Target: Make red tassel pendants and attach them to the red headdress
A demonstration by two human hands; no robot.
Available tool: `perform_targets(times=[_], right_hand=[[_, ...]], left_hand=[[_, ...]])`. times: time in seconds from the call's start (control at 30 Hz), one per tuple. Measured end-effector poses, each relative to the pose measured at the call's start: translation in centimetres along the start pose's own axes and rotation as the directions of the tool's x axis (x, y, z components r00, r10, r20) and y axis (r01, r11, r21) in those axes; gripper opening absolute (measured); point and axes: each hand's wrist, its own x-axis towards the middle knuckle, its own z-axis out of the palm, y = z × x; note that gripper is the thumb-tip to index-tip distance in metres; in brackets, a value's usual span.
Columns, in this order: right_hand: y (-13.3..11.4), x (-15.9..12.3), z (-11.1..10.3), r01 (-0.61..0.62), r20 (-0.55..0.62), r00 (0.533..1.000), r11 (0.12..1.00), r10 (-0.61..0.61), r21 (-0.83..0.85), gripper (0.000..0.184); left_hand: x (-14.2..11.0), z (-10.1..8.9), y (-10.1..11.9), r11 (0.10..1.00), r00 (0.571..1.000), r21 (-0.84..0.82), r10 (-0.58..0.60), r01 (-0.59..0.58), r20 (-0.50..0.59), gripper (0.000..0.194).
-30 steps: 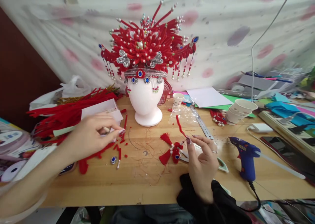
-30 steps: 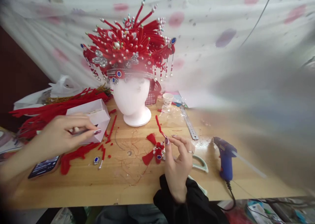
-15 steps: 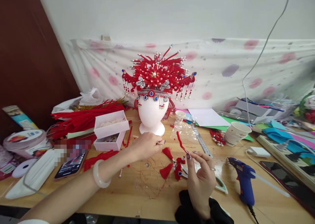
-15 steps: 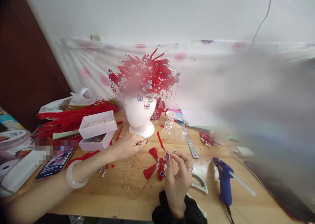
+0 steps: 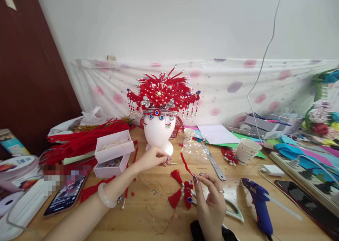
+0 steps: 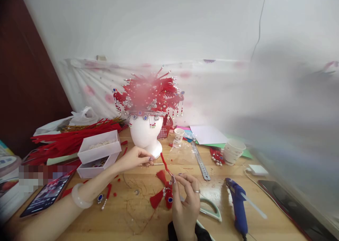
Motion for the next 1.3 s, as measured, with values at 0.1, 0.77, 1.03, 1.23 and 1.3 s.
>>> perform_targets(times=[0.1,0.77,1.03,1.23,1.3], right_hand=[[0.1,0.0,0.1,-0.014,-0.004,1.0,1.0,0.014,0.007,0.007],[0.1,0.0,0.4,-0.119,0.045,0.992,0.993,0.118,0.026,0.016],[0.0,0.1,0.4,-0.112,0.037,0.993,0.994,0.111,0.018,0.017],[0.0,0.0,0.5,-0.106,0.075,0.992,0.994,0.104,0.02,0.017],[0.0,0.0,0.6,-0.104,0.08,0.992,0.995,0.102,0.016,0.016]], left_hand=[[-0.7,0.0,0.1,0.998,1.0,-0.052,-0.021,0.02,-0.016,0.034],[-3.8,-0.5,-1.2,0.95,0.998,0.313,0.015,0.007,-0.069,0.024],[-4.6,0.8,-2.3,0.964,0.993,0.267,0.034,-0.003,-0.112,0.046],[-4.7,1.3,-2.9,0.998,0.992,0.041,-0.044,0.049,-0.119,0.039],[-4.5,1.3,-3.2,0.997,0.988,-0.055,-0.069,0.063,-0.135,0.033]])
